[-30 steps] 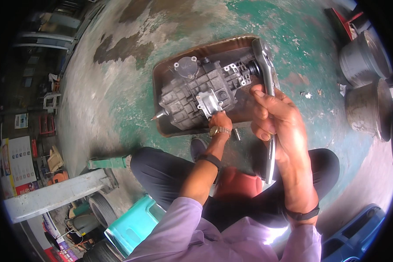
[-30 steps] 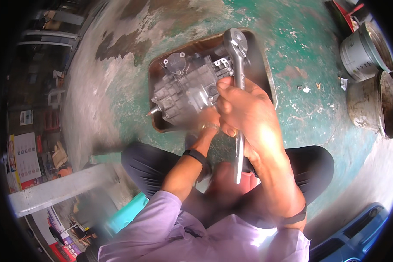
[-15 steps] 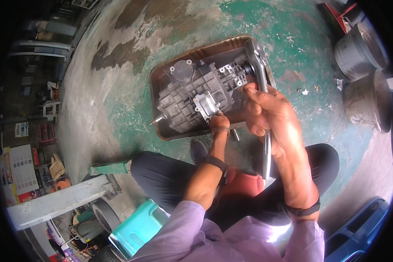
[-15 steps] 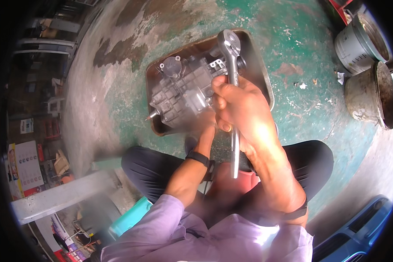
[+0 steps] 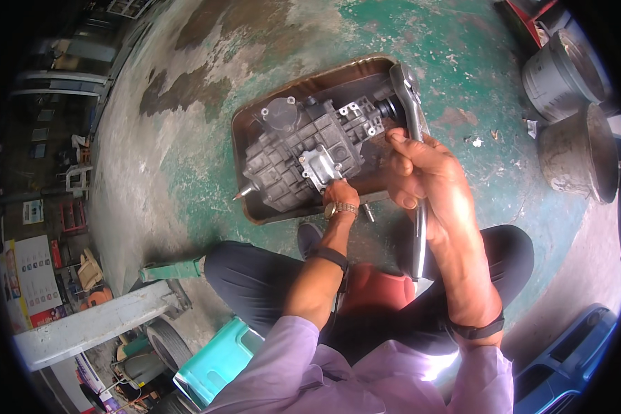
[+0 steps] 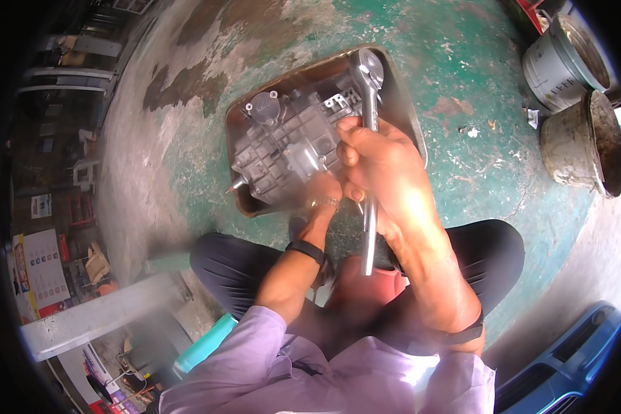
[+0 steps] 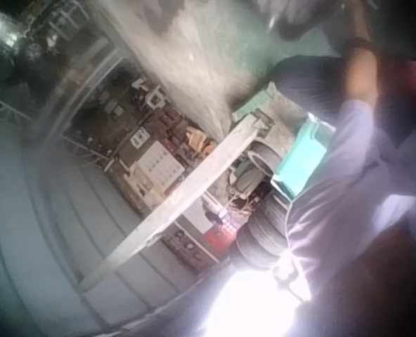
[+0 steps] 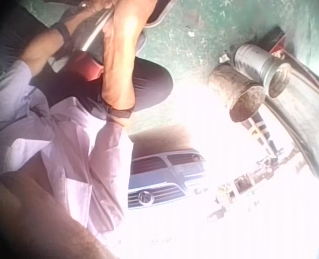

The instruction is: The person sits on the floor and uses a wrench to tighten bolts on a mechanical part placed in a metal tray. They repeatedly adjust the wrench and reposition their hands to work on different bolts.

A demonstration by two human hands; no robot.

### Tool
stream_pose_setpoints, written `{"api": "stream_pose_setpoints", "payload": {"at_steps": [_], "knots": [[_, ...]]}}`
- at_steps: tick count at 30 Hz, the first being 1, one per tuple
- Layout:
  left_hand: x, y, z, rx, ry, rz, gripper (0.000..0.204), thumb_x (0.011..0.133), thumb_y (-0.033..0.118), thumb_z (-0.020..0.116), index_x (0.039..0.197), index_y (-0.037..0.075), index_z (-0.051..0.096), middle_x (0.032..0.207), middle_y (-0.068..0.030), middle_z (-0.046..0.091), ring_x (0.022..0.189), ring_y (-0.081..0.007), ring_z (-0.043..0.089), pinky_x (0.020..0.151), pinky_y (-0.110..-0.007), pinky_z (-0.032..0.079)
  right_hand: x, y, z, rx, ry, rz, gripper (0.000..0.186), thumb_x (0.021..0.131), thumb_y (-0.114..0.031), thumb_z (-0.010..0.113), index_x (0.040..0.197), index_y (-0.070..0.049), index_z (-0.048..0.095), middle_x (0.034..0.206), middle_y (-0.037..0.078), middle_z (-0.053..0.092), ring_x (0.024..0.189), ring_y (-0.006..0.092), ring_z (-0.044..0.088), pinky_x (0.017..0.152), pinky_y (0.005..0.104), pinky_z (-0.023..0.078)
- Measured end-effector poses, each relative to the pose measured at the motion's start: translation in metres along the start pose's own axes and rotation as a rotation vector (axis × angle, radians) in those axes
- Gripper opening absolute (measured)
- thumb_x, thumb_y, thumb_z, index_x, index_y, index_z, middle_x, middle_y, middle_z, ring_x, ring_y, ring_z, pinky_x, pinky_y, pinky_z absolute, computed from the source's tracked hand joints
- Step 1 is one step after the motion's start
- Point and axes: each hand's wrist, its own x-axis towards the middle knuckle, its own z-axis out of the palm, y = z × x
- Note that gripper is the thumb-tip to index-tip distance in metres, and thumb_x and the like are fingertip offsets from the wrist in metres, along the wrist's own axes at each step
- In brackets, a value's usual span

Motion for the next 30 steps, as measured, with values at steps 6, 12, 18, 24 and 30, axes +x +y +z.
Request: {"api": "stream_pose_setpoints", "payload": {"at_steps": [6,12,18,24,30], "knots": [[0.022,0.004,0.014,-0.608,-0.217,-0.490,0.037,0.090,0.028,0.042,0.090,-0.005,0.059,0.078,-0.0206,0.063,0.057,-0.0340,0.062,0.054,-0.049,0.052,0.000,0.002,0.001,0.004,0.006,0.027,0.010,0.086,-0.011,0.051,0.092,-0.003,0.049,0.063,0.000,0.046,0.039,0.0063,0.035,0.037,0.0215,0.035],[0.019,0.002,0.016,-0.932,-0.234,-0.716,0.041,0.092,0.034,0.038,0.080,-0.002,0.055,0.063,-0.0115,0.055,0.041,-0.0201,0.052,0.042,-0.039,0.050,0.001,0.004,0.002,0.008,0.007,0.025,0.011,0.085,-0.012,0.051,0.092,-0.003,0.049,0.062,0.001,0.046,0.038,0.0078,0.036,0.037,0.0224,0.036],[0.010,-0.007,0.017,-0.193,0.129,-0.121,0.035,0.085,0.030,0.053,0.088,-0.004,0.061,0.086,-0.0222,0.063,0.078,-0.0373,0.062,0.071,-0.045,0.050,0.001,0.003,-0.002,0.003,0.013,0.015,0.011,0.085,-0.012,0.051,0.091,-0.003,0.050,0.063,0.001,0.046,0.041,0.0072,0.037,0.036,0.0203,0.033],[0.015,-0.005,0.023,-0.101,0.017,-0.183,0.033,0.087,0.026,0.047,0.092,-0.002,0.063,0.091,-0.0227,0.063,0.089,-0.0370,0.061,0.077,-0.044,0.048,0.003,0.003,-0.004,0.022,0.016,0.014,0.011,0.085,-0.011,0.051,0.091,-0.002,0.050,0.064,0.001,0.047,0.042,0.0063,0.037,0.036,0.0198,0.033],[0.030,-0.007,0.030,-0.327,-0.054,-0.285,0.037,0.086,0.024,0.049,0.088,-0.010,0.061,0.086,-0.0268,0.063,0.084,-0.0405,0.062,0.076,-0.045,0.050,0.004,0.003,-0.005,0.023,0.042,0.013,0.011,0.085,-0.011,0.051,0.090,-0.002,0.050,0.063,0.001,0.047,0.042,0.0073,0.037,0.036,0.0203,0.033]]}}
